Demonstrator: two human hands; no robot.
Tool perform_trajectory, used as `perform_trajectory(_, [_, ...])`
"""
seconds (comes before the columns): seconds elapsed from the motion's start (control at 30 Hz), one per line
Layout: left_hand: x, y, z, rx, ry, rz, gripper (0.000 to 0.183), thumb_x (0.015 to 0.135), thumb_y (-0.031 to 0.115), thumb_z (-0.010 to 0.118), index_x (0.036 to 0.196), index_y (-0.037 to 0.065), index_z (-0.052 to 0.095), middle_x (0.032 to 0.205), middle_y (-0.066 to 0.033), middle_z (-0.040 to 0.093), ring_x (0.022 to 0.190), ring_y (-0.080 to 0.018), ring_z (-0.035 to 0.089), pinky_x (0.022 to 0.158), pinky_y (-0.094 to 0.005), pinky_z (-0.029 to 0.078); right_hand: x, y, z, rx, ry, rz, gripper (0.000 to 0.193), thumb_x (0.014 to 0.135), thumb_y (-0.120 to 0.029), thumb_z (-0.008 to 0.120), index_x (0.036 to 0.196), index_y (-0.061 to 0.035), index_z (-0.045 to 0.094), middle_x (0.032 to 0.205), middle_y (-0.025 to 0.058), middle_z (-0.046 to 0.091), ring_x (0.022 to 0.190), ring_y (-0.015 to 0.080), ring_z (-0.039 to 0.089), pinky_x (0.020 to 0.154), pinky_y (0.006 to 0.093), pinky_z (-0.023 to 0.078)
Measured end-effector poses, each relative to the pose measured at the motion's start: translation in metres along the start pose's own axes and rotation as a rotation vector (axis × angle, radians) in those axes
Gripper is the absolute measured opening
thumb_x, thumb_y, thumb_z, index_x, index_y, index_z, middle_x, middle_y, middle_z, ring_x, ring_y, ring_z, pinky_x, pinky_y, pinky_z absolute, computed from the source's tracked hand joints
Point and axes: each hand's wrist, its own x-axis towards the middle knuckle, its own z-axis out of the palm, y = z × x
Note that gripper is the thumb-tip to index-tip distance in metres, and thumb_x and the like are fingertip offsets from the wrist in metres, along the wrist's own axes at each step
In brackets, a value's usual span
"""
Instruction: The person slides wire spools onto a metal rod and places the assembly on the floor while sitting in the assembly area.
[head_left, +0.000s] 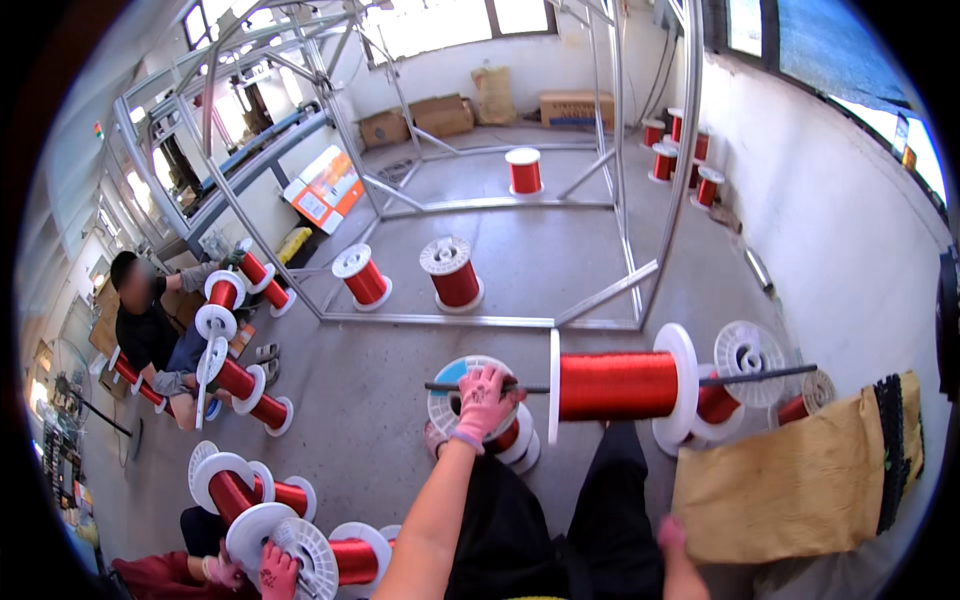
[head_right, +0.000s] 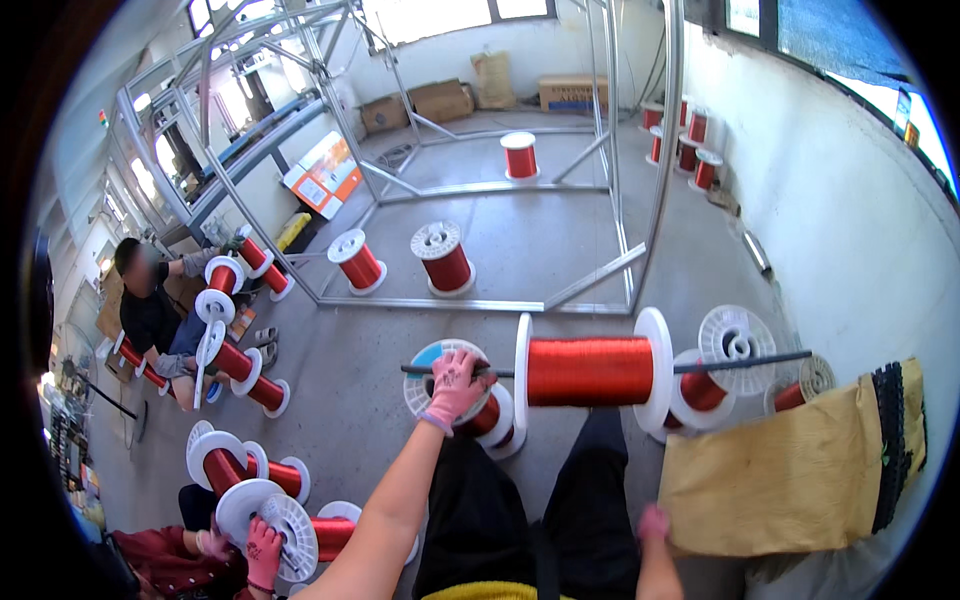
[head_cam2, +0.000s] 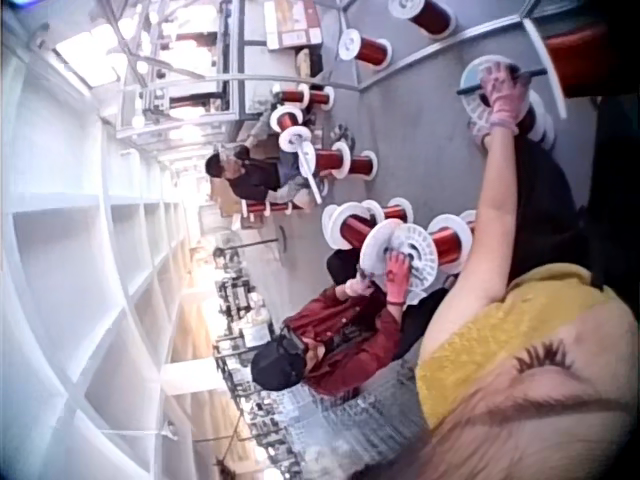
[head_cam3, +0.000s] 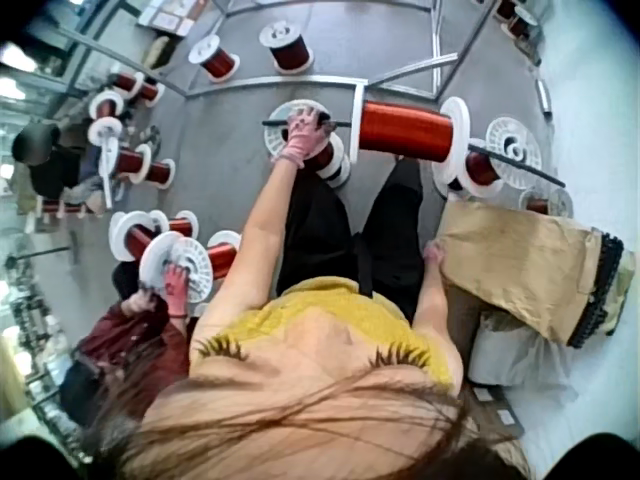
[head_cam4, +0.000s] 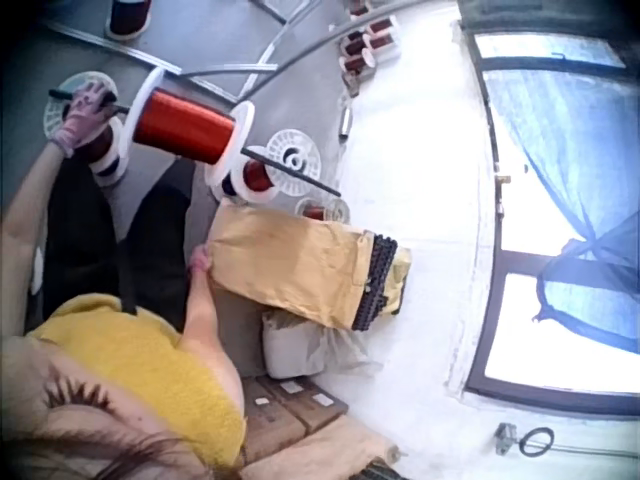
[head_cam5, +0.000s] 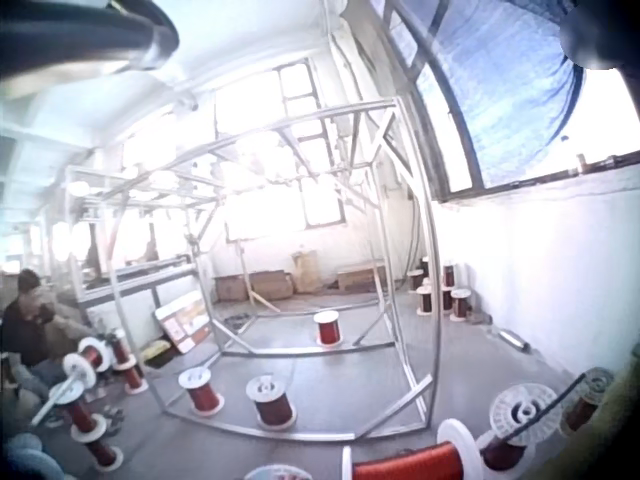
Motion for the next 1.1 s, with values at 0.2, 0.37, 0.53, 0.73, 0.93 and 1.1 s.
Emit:
perform_trajectory(0.2, [0.008,0.002,-0.021,0.015,-0.006,-0.005,0.036,0.073,0.042,0.07,0.097,0.016,0.066,0.103,-0.0058,0.059,0.104,-0.0275,0.052,0.089,-0.0443,0.035,-0.03,0.005,-0.024,0.426,0.214,0.085,0.027,0.091,-0.019,0.044,0.112,-0.0067,0.056,0.12,0.0176,0.056,0.102,0.0344,0.059,0.084,0.0427,0.048])
perform_trajectory(0.37, [0.015,0.003,-0.023,-0.002,0.014,-0.004,0.035,0.073,0.041,0.07,0.096,0.016,0.066,0.103,-0.0051,0.059,0.104,-0.0272,0.052,0.09,-0.0437,0.034,-0.046,0.009,-0.063,0.352,0.305,-0.003,0.027,0.09,-0.017,0.045,0.115,-0.0105,0.055,0.123,0.0168,0.054,0.099,0.0357,0.06,0.083,0.0435,0.049])
perform_trajectory(0.53, [0.014,0.004,-0.02,0.015,0.072,0.028,0.031,0.073,0.04,0.069,0.093,0.016,0.066,0.101,-0.0033,0.06,0.1,-0.0264,0.054,0.089,-0.0429,0.036,-0.054,0.001,-0.04,0.335,0.255,-0.017,0.031,0.093,-0.025,0.044,0.119,-0.0106,0.055,0.116,0.018,0.054,0.103,0.0363,0.056,0.086,0.0438,0.047])
perform_trajectory(0.73, [0.011,0.002,-0.018,-0.009,0.075,0.03,0.032,0.072,0.039,0.07,0.093,0.015,0.066,0.098,-0.0042,0.06,0.098,-0.0268,0.055,0.087,-0.0427,0.037,-0.058,-0.005,-0.071,0.403,0.333,-0.015,0.03,0.091,-0.023,0.046,0.118,-0.0113,0.053,0.122,0.0171,0.053,0.099,0.0374,0.057,0.083,0.0449,0.048])
perform_trajectory(0.93, [0.013,0.005,-0.021,-0.02,0.067,0.016,0.031,0.073,0.039,0.07,0.092,0.015,0.066,0.1,-0.0051,0.06,0.101,-0.0279,0.054,0.089,-0.0433,0.036,-0.072,-0.009,-0.286,1.037,0.917,0.0,0.029,0.097,-0.024,0.045,0.106,-0.001,0.06,0.1,0.0147,0.065,0.094,0.0345,0.061,0.081,0.0385,0.046])
perform_trajectory(1.1, [0.013,0.0,-0.02,-0.006,0.049,0.0,0.03,0.073,0.038,0.069,0.093,0.015,0.067,0.099,-0.0052,0.059,0.102,-0.0275,0.053,0.091,-0.0442,0.035,-0.054,-0.057,-0.48,1.211,0.92,-0.226,0.048,0.095,-0.037,0.045,0.119,0.0036,0.051,0.111,0.0271,0.06,0.108,0.0383,0.057,0.092,0.042,0.042])
